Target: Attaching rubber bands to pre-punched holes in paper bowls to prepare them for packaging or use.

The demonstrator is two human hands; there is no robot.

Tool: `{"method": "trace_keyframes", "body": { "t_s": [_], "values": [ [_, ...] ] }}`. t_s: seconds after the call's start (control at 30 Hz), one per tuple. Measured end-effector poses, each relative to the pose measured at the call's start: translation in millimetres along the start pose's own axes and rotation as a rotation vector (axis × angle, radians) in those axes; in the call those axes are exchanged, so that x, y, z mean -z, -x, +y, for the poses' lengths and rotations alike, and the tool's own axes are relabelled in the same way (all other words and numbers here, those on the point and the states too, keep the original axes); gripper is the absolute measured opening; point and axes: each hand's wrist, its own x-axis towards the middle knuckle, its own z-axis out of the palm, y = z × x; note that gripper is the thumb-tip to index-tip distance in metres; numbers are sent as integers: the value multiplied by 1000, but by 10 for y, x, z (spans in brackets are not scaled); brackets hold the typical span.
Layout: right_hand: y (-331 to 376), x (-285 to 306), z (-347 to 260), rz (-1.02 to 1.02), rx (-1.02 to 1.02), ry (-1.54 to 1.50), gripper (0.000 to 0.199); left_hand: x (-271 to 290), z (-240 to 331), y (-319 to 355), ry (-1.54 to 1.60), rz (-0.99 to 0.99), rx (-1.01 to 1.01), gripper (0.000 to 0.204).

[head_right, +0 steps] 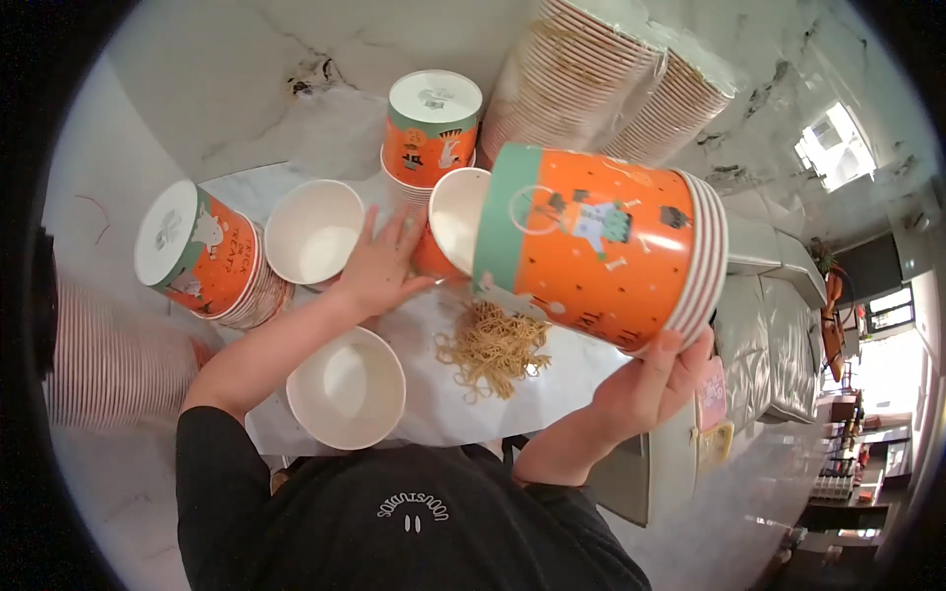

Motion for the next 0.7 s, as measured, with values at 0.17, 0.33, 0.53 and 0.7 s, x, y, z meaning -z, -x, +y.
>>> {"method": "trace_keyframes", "body": {
  "t_s": [0.17,0.33,0.53,0.7],
  "values": [
    [161,-238,66,-169,-43,248,23,314,15,31,-150,91,51,102],
    [202,-476,189,-425,105,484,16,1160,432,115,62,421,-191,109],
    [270,-655,109,-580,137,409,13,1011,605,113,476,481,-201,135],
    [252,-570,64,-470,-144,338,18,975,647,179,315,448,-150,131]
  ]
}}
